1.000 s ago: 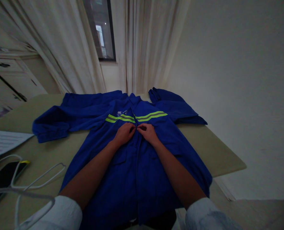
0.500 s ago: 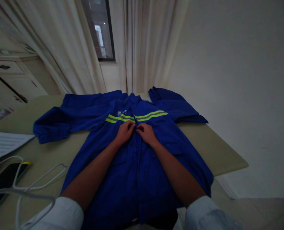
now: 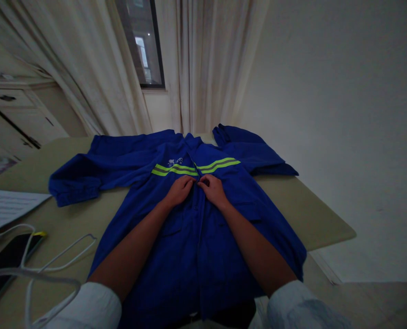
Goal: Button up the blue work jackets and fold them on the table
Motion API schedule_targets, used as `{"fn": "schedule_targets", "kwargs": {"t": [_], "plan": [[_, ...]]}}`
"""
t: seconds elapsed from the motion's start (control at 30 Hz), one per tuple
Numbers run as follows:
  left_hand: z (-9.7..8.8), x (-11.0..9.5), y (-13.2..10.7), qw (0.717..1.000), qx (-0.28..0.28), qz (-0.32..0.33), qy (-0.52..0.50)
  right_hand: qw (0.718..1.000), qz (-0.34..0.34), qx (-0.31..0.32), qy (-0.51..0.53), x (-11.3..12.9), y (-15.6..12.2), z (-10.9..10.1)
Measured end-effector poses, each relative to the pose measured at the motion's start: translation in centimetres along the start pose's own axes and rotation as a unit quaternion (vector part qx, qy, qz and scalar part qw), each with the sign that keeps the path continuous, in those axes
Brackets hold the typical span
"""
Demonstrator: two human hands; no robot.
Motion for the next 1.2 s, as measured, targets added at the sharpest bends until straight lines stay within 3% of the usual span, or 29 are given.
{"fn": "schedule_targets", "kwargs": {"t": [0.33,0.47,0.63,0.8,0.97,1.2], "plan": [[0.7,-1.0,-0.4,0.988,0.035,0.043,0.146,0.997,-0.010,0.074,-0.015,-0.8,0.4,-1.5],[-0.2,-1.7,-0.5,0.991,-0.017,0.063,0.117,0.996,-0.060,0.058,-0.021,0.3,0.1,-1.0],[-0.3,-1.5,-0.4,0.993,-0.027,0.057,0.101,0.995,-0.085,0.048,-0.001,0.9,0.0,-0.4],[-0.3,-1.0,-0.4,0.993,-0.033,0.037,0.106,0.995,-0.069,0.066,0.040,0.2,0.5,-0.1],[-0.5,-1.5,-0.4,0.995,-0.042,0.059,0.063,0.992,-0.008,0.082,0.093,-1.3,1.1,0.6],[-0.4,-0.8,-0.2,0.996,-0.046,0.002,0.081,0.997,-0.051,0.055,-0.005,-0.2,0.6,0.2]]}}
Point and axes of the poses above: each hand's wrist, its own y-axis towards the middle knuckle, its own z-axis out of the palm, x = y × z, the point moved 9 cm from there along y, towards the middle knuckle, and after that the axes turned 4 degrees about -y, right-handed, at the moved point
